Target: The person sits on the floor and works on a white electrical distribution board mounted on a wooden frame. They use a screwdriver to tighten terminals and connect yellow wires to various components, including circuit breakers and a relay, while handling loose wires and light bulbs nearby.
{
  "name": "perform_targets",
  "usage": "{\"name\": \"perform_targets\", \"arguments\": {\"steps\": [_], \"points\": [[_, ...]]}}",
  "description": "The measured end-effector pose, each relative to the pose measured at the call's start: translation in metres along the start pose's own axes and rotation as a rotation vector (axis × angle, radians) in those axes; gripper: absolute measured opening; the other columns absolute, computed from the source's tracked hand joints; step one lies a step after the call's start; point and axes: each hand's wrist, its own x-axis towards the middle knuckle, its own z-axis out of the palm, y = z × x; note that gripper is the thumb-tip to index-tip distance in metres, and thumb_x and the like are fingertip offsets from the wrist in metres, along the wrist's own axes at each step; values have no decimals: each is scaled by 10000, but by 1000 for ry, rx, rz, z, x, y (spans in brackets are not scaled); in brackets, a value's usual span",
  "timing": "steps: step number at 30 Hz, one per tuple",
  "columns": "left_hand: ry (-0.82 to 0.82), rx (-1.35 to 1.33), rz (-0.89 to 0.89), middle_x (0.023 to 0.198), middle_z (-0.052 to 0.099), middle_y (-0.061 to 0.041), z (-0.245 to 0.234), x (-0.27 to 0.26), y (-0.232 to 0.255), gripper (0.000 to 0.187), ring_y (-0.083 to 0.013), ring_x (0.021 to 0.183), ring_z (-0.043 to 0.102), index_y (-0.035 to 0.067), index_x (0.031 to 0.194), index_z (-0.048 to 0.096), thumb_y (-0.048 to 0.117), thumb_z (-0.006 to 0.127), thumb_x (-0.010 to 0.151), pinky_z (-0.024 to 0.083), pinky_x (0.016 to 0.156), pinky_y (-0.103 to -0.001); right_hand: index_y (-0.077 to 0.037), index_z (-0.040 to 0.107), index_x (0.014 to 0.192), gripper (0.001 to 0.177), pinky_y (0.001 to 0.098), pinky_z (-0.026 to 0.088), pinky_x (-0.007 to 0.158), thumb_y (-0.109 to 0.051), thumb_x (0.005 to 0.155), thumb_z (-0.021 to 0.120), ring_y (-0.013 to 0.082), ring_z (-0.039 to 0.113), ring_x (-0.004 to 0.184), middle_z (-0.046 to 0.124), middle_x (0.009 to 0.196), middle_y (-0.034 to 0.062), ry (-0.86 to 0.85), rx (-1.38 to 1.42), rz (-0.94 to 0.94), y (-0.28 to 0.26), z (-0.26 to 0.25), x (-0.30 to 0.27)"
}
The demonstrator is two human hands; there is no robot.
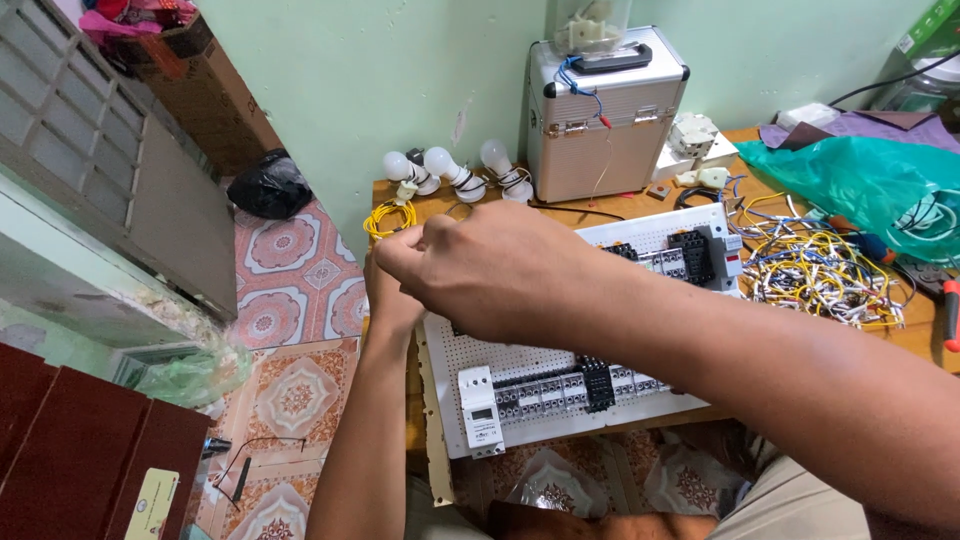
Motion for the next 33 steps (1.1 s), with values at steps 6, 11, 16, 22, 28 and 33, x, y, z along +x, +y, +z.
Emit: {"name": "perform_targets", "arguments": {"steps": [6,11,16,22,28,33], "points": [[-5,8,5,788,649,19,4,0,-8,70,-193,858,520,220,866,599,188,580,806,409,735,-404,-147,470,1184,143,430,508,604,-164,1051,422,259,605,728,575,948,134,96,10,-261,-4,12,-3],[2,10,23,822,667,20,43,10,-88,100,-212,894,545,237,899,624,195,593,814,422,776,-418,-76,515,1058,123,481,544,517,-108,1045,397,327,666,680,589,889,156,54,28,-75,-16,5,2],[15,10,32,856,685,20,44,0,-108,130,-231,930,569,254,933,649,201,606,823,435,816,-433,-36,632,1015,318,414,451,357,-340,985,545,267,673,498,675,666,42,259,-271,89,-20,27,4],[16,-3,15,897,707,21,4,-3,-14,166,-254,973,598,274,974,680,209,623,832,450,864,-450,-62,596,903,140,453,503,372,-59,882,457,370,707,511,649,674,190,269,-177,31,-18,24,4],[8,6,-7,938,728,21,0,0,-12,202,-277,1016,627,294,1015,711,217,639,842,466,912,-468,-88,580,1064,210,479,555,623,-14,908,460,400,739,723,700,918,210,266,-51,-137,-10,15,-3],[5,14,4,972,746,21,-2,6,-12,233,-297,1052,650,311,1049,736,224,652,850,479,953,-482,-98,578,1097,208,468,551,690,-116,897,634,384,718,752,649,915,152,342,-105,-144,-15,15,8]]}}
